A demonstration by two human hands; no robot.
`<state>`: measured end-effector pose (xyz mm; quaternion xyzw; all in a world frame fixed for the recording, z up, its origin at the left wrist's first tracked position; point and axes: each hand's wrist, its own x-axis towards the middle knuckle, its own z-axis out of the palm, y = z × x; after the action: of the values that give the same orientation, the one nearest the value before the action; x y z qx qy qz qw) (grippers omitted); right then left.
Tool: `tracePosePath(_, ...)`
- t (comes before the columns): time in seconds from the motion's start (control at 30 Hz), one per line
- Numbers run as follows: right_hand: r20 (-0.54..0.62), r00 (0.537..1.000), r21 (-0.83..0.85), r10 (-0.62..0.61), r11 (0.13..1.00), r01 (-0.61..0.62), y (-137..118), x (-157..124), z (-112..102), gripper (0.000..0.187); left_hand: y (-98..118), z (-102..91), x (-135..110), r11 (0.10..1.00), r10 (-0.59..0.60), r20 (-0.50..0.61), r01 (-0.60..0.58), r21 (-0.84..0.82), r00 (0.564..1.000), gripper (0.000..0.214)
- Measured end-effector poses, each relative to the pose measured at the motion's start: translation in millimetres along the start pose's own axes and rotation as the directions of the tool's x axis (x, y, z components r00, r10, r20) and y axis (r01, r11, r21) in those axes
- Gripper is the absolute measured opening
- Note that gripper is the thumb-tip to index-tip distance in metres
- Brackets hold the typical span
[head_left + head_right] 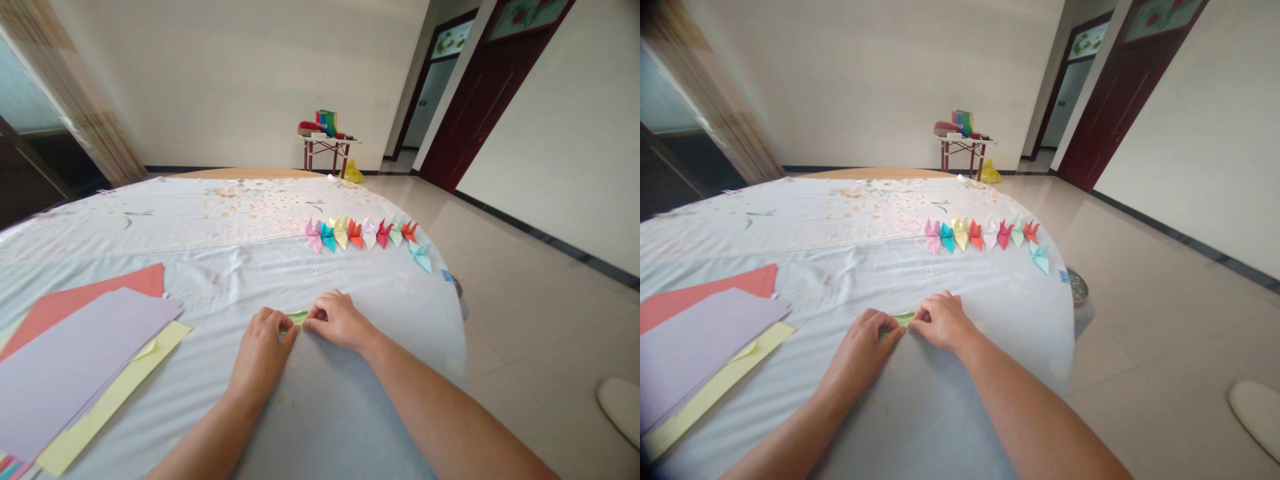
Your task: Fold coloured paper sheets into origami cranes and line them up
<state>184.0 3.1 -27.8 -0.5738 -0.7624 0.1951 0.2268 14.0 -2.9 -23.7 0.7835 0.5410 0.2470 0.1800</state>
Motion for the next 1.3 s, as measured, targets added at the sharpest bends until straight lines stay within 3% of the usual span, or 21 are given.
tracePosePath(0.17,-0.068,0.997,-0.043,0.029,0.999,-0.031,-1,-2,4,0.038,1,-0.6,-1,0.998,0.012,0.007,-0.012,0.068,1.0,0.012)
tracePosePath(0.4,-0.096,0.992,-0.089,0.076,0.992,-0.085,2,-3,3,0.038,-3,-6.4,-4,0.974,-0.054,0.013,0.05,0.222,0.998,0.019)
tracePosePath(0.7,-0.062,0.987,-0.11,0.15,0.982,-0.156,17,-8,-13,0.031,-9,-19.6,2,0.988,-0.08,0.121,0.062,0.142,0.989,0.016)
tracePosePath(0.87,-0.037,0.994,-0.047,0.105,0.993,-0.106,21,-7,-17,0.031,-19,-28.9,9,0.997,-0.074,0.247,0.074,0.006,0.966,0.022)
tracePosePath(1.03,-0.05,0.998,-0.012,0.039,0.999,-0.039,25,-8,-17,0.029,-22,-18.5,12,0.996,-0.081,0.067,0.078,0.044,0.995,0.04)
tracePosePath(1.2,-0.087,0.996,-0.004,-0.019,1.0,0.019,23,-8,-14,0.028,-15,-15.4,6,0.991,0.001,0.078,-0.011,0.131,0.997,0.024)
tracePosePath(1.3,-0.158,0.985,0.039,-0.075,0.996,0.082,20,-8,-13,0.036,-11,-18.4,5,0.999,0.012,0.062,-0.015,0.049,0.998,0.016)
